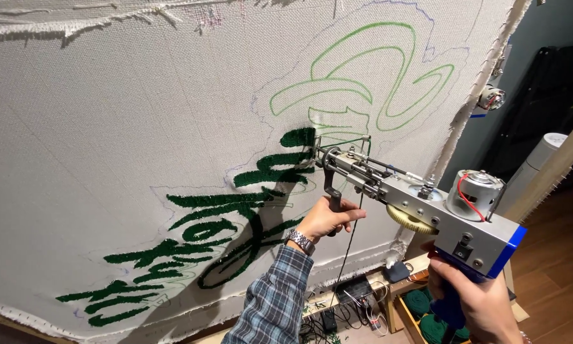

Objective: A person uses a tufting gun to fill in a green design on a canvas stretched over a vertical frame.

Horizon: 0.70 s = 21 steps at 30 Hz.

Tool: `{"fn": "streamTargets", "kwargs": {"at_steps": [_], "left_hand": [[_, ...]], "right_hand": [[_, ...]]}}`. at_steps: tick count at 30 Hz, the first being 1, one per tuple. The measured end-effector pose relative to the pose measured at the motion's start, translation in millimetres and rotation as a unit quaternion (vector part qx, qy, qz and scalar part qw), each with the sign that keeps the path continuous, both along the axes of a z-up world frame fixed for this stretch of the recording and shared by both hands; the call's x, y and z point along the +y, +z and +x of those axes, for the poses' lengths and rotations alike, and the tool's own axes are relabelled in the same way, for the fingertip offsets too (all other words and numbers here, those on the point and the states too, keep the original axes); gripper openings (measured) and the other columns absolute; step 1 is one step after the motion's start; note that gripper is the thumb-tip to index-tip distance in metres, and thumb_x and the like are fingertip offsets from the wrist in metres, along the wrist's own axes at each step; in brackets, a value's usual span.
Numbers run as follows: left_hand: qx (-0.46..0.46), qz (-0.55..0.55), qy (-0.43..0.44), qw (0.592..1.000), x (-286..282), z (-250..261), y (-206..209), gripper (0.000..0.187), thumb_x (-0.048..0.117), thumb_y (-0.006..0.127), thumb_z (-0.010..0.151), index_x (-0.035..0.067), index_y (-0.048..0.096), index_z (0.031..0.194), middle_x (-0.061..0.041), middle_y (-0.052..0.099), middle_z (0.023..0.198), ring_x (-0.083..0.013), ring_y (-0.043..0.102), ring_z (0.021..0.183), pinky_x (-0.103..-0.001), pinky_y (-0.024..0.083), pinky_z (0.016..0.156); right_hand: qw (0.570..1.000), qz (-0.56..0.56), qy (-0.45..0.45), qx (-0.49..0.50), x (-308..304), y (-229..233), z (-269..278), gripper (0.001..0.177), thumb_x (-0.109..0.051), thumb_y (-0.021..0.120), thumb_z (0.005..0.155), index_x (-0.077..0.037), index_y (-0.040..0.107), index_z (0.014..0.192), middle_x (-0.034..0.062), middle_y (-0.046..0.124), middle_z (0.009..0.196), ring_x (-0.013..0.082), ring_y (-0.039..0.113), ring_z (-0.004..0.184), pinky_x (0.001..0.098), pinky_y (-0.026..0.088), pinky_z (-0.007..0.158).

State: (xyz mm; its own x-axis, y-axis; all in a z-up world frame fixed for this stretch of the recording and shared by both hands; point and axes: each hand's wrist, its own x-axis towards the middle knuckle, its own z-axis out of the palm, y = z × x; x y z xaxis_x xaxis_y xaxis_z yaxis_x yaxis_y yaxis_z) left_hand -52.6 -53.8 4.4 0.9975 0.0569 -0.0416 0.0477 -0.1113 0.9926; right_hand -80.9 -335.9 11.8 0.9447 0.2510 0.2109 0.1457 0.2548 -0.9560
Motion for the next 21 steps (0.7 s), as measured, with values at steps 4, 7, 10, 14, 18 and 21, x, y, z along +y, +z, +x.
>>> {"fn": "streamTargets", "kwargs": {"at_steps": [4, 7, 10, 14, 18, 21], "left_hand": [[0.005, -0.025, 0.008, 1.000, 2.7, 0.5, 2.8, 0.030, 0.027, 0.083, 0.086, 0.005, 0.079, 0.105, -0.001, 0.072, 0.080, -0.0044, 0.059, 0.059, -0.017, 0.038, 0.049], [-0.019, -0.047, 0.007, 0.999, 9.0, 11.5, -6.2, 0.030, 0.025, 0.084, 0.084, 0.004, 0.079, 0.105, -0.005, 0.079, 0.102, -0.0078, 0.064, 0.059, -0.016, 0.037, 0.044], [-0.008, -0.060, 0.032, 0.998, 9.8, 14.1, -1.9, 0.031, 0.023, 0.084, 0.081, 0.004, 0.078, 0.106, -0.005, 0.080, 0.114, -0.0089, 0.065, 0.057, -0.017, 0.040, 0.047], [-0.014, -0.050, 0.045, 0.998, 16.4, 25.0, -3.9, 0.029, 0.022, 0.084, 0.081, 0.005, 0.079, 0.104, -0.006, 0.080, 0.118, -0.0092, 0.066, 0.055, -0.016, 0.042, 0.045], [-0.006, -0.086, 0.063, 0.994, 20.9, 32.2, -3.3, 0.037, 0.018, 0.085, 0.080, 0.001, 0.076, 0.111, -0.009, 0.079, 0.121, -0.0111, 0.061, 0.053, -0.020, 0.052, 0.051], [0.007, -0.043, 0.079, 0.996, 23.2, 34.6, 0.3, 0.042, 0.029, 0.085, 0.078, 0.005, 0.078, 0.112, -0.007, 0.079, 0.109, -0.0098, 0.059, 0.050, -0.020, 0.046, 0.049]], "right_hand": [[1.000, -0.012, -0.010, 0.006, 5.1, 1.2, 1.8, 0.025, 0.001, 0.067, 0.090, 0.017, 0.069, 0.108, 0.0209, 0.050, 0.059, 0.0307, 0.044, 0.046, 0.0393, 0.037, 0.041], [1.000, -0.017, -0.016, 0.003, 11.6, 3.5, 3.3, 0.017, 0.004, 0.067, 0.090, 0.015, 0.064, 0.102, 0.0224, 0.053, 0.059, 0.0324, 0.047, 0.044, 0.0416, 0.041, 0.041], [0.999, -0.024, -0.017, -0.017, 20.1, 3.9, 5.4, 0.018, 0.001, 0.068, 0.090, 0.014, 0.068, 0.103, 0.0190, 0.053, 0.059, 0.0287, 0.047, 0.043, 0.0381, 0.040, 0.039], [0.998, -0.035, -0.052, 0.015, 29.4, -4.2, 10.1, 0.022, 0.006, 0.072, 0.089, 0.012, 0.072, 0.110, 0.0219, 0.066, 0.077, 0.0290, 0.052, 0.053, 0.0414, 0.049, 0.047], [0.993, -0.065, -0.087, 0.041, 40.6, 3.2, 7.6, 0.029, 0.003, 0.076, 0.085, 0.007, 0.073, 0.113, 0.0193, 0.073, 0.094, 0.0272, 0.065, 0.077, 0.0394, 0.055, 0.071], [0.986, -0.109, -0.113, 0.053, 48.0, 16.3, 1.1, 0.042, 0.002, 0.076, 0.080, 0.005, 0.072, 0.122, 0.0179, 0.078, 0.115, 0.0257, 0.072, 0.103, 0.0381, 0.057, 0.098]]}}
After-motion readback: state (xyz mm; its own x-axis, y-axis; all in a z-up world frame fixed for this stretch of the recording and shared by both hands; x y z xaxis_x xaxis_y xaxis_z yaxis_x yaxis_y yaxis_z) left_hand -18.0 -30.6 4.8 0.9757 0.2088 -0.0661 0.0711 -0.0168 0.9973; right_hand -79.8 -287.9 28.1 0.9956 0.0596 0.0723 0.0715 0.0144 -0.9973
